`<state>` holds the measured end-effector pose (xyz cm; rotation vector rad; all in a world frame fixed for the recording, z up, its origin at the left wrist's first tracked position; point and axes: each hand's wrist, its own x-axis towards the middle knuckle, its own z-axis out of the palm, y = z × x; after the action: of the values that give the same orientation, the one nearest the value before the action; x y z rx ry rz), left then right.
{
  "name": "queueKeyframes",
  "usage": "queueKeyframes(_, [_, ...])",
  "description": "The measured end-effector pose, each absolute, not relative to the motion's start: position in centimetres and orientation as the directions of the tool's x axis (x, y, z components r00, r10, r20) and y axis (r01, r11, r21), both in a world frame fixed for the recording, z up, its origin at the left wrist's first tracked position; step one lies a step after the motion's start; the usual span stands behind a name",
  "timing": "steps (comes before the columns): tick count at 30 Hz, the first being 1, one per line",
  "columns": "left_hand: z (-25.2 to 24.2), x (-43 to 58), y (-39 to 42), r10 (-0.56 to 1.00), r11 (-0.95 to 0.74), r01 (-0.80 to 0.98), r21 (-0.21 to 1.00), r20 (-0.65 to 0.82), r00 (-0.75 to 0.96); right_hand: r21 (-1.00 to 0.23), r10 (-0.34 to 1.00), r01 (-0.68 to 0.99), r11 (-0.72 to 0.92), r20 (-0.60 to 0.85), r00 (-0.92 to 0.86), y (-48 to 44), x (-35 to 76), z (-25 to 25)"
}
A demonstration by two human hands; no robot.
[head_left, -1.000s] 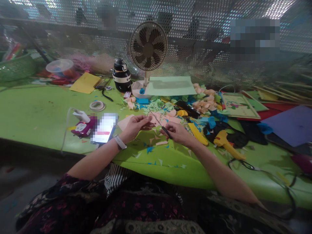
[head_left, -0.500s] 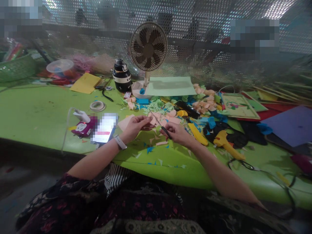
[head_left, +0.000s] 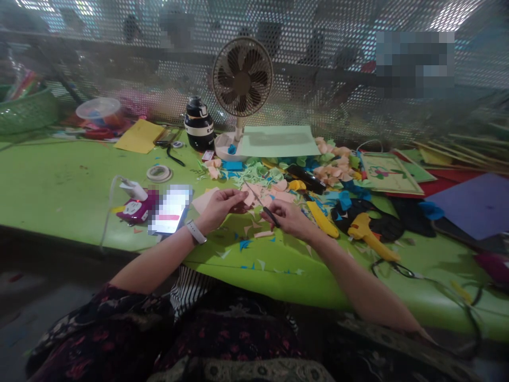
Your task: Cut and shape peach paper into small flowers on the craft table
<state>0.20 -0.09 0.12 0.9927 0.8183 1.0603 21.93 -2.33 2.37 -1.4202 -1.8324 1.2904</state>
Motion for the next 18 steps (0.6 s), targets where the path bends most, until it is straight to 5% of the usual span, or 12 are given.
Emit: queueKeyframes(18, [0.25,-0.04,-0.05,0.954,0.131,-0.319,0.939,-0.031,0.298,-0.885,0.928,0.464,0.029,-0.148,-0.342,-2.49,21.82,2.38])
